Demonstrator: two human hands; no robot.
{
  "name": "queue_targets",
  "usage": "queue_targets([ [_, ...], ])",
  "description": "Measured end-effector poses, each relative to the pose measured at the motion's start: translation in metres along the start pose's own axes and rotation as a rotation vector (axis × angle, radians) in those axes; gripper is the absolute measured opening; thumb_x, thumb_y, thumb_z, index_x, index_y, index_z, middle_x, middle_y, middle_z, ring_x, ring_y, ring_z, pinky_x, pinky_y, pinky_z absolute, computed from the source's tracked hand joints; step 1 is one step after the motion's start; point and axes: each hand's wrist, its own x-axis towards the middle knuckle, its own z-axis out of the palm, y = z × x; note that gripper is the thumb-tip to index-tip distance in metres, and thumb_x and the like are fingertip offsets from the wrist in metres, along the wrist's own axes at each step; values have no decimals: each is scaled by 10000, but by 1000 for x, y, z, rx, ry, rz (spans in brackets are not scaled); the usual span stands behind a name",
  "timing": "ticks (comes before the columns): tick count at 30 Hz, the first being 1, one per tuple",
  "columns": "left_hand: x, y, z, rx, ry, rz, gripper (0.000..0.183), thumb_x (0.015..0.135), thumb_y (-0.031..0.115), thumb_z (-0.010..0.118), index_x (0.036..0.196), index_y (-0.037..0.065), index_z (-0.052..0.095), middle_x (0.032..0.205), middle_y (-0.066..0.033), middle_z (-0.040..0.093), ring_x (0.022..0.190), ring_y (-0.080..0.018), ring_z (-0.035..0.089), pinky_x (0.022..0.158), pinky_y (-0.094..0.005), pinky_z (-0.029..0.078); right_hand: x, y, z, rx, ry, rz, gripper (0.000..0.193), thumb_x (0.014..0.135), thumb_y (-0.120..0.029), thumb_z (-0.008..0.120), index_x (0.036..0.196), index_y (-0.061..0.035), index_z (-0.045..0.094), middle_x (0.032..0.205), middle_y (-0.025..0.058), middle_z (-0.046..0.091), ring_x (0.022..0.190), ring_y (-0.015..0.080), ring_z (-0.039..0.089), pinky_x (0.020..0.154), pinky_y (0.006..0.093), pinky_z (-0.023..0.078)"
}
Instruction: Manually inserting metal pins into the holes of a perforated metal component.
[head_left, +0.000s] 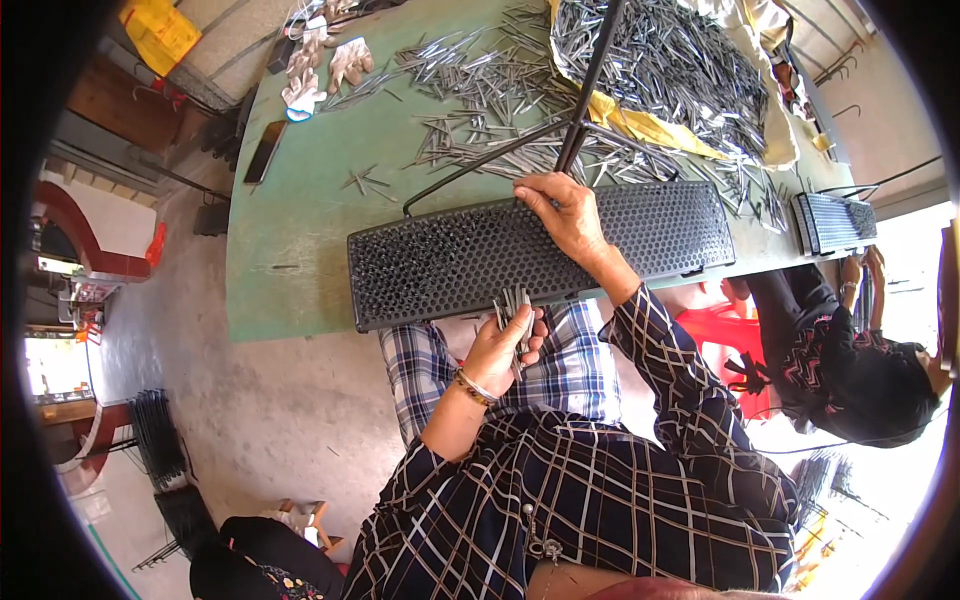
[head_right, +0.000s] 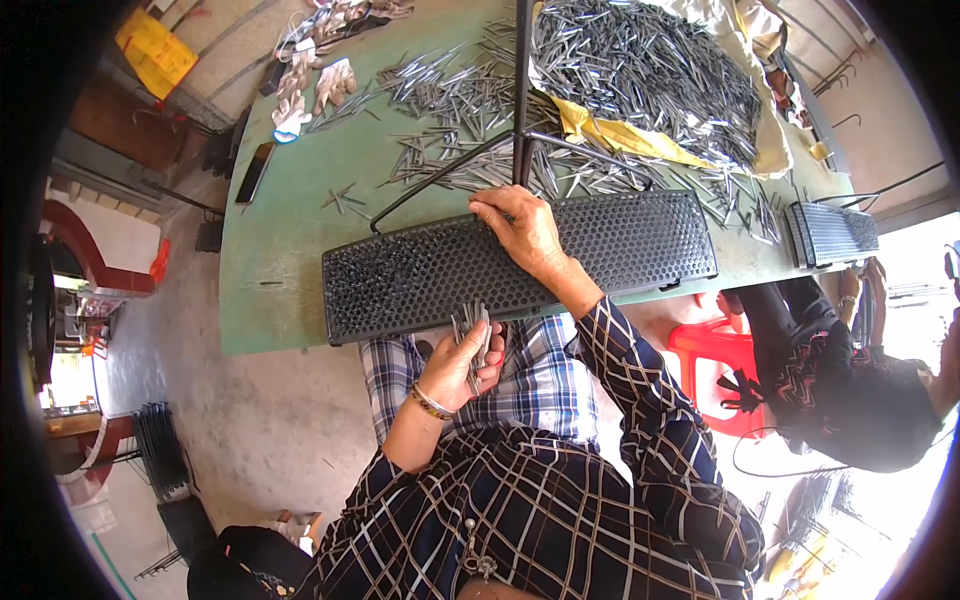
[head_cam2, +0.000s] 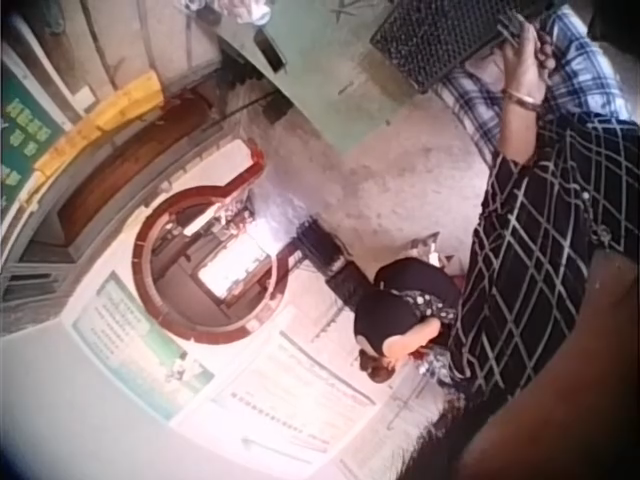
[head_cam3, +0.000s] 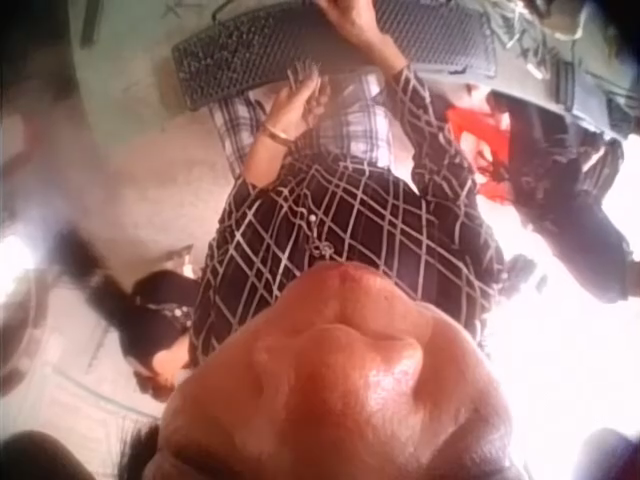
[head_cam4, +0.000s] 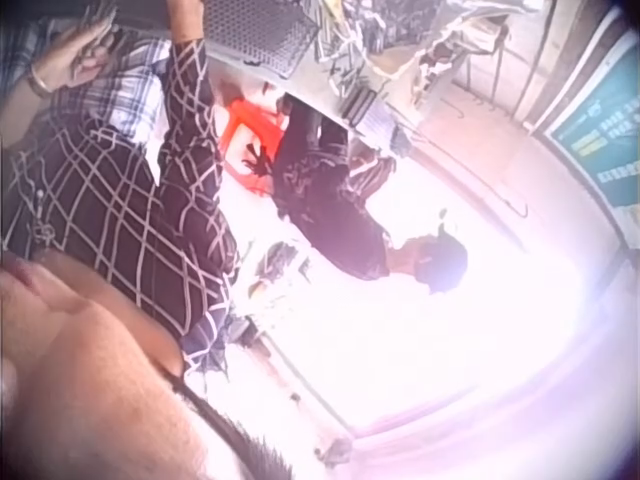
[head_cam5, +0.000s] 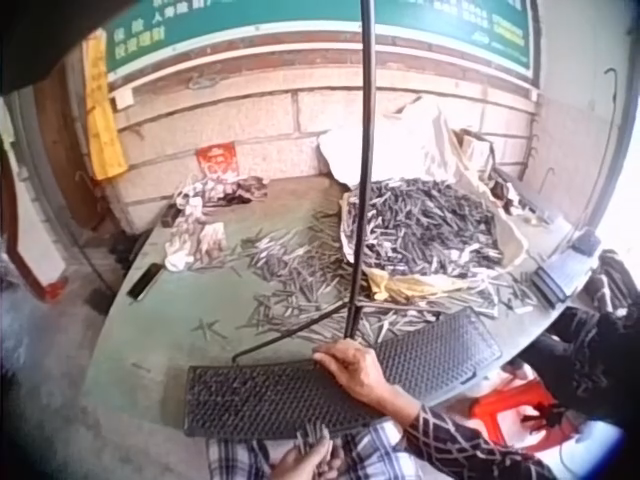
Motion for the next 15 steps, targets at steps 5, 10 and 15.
queue_targets([
  [5, 1, -1, 3, 27, 12, -16, 287, 924, 323, 561, 991, 45, 569, 806, -36, 593, 646, -86, 537, 504, -200, 418, -4, 8, 4, -17, 34, -60, 155, 824, -133, 673, 938, -30, 677, 877, 95, 677, 819, 228, 643, 739, 316, 502],
  [10, 1, 1, 9, 91, 99, -41, 285, 930, 341, 538, 997, 65, 565, 812, -32, 602, 672, -104, 586, 515, -206, 464, -7, 8, 3, 9, -48, 140, 165, 831, -153, 670, 931, -22, 676, 875, 105, 674, 807, 242, 645, 712, 316, 511],
  [15, 0, 4, 12, 153, 54, -4, 292, 933, 339, 534, 1013, 60, 568, 822, -29, 616, 713, -118, 606, 545, -236, 489, -3, 6, 1, -73, -85, 33, 159, 821, -138, 665, 915, -11, 674, 872, 116, 670, 801, 262, 639, 689, 330, 515],
])
